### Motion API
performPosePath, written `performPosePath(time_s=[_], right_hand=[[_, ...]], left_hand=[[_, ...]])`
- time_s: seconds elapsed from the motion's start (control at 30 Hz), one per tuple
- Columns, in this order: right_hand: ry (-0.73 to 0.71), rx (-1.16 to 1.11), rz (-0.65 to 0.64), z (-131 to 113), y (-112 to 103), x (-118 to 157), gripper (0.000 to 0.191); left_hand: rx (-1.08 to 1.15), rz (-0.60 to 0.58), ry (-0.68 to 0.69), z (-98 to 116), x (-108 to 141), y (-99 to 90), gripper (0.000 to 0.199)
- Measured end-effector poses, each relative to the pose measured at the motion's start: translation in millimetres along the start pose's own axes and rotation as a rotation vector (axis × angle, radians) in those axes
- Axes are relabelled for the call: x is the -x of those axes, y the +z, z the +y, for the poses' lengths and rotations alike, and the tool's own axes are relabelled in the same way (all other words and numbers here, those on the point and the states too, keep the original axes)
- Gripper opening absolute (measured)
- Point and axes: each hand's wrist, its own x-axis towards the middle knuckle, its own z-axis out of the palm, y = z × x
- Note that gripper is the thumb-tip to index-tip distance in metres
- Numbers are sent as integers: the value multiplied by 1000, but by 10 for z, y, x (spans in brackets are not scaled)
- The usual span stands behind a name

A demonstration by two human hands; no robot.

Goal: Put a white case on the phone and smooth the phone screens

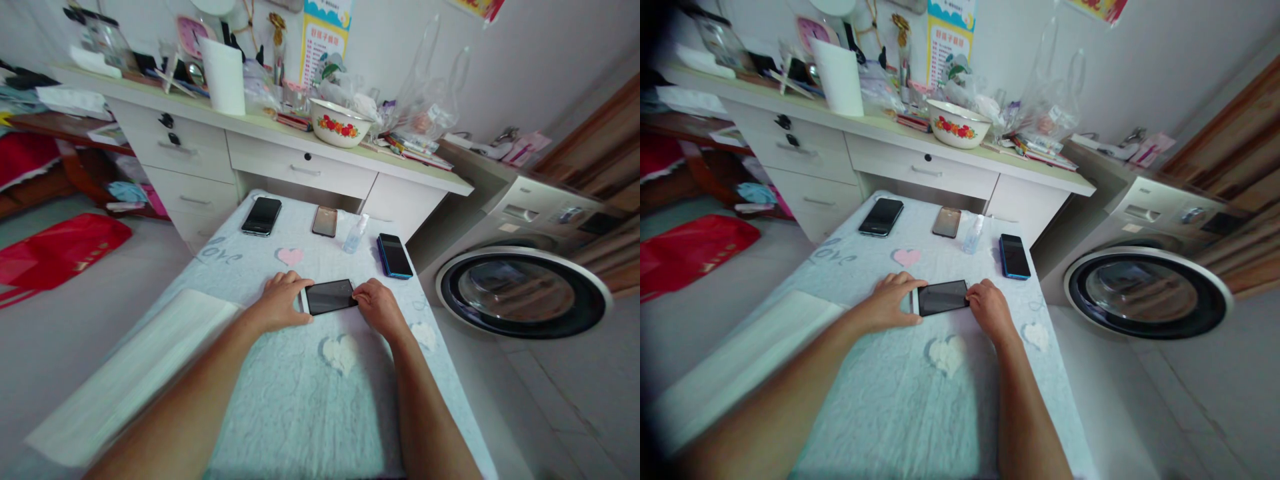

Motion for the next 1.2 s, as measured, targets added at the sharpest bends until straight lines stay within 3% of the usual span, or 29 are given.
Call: performPosePath(time_s=[0.17,0.37,0.57,0.9,1.2], right_hand=[[0,46,19,9,56,-46,18],[3,165,-23,-18,55,-127,19],[29,221,-25,-39,77,-260,20],[12,199,131,-100,242,-241,22],[-51,104,92,-91,229,-174,20]], left_hand=[[15,13,0,9,9,0,77],[16,21,-10,37,22,-26,64],[21,42,9,19,14,-7,63],[30,52,2,-7,13,24,64],[3,51,-26,16,24,-3,66]])
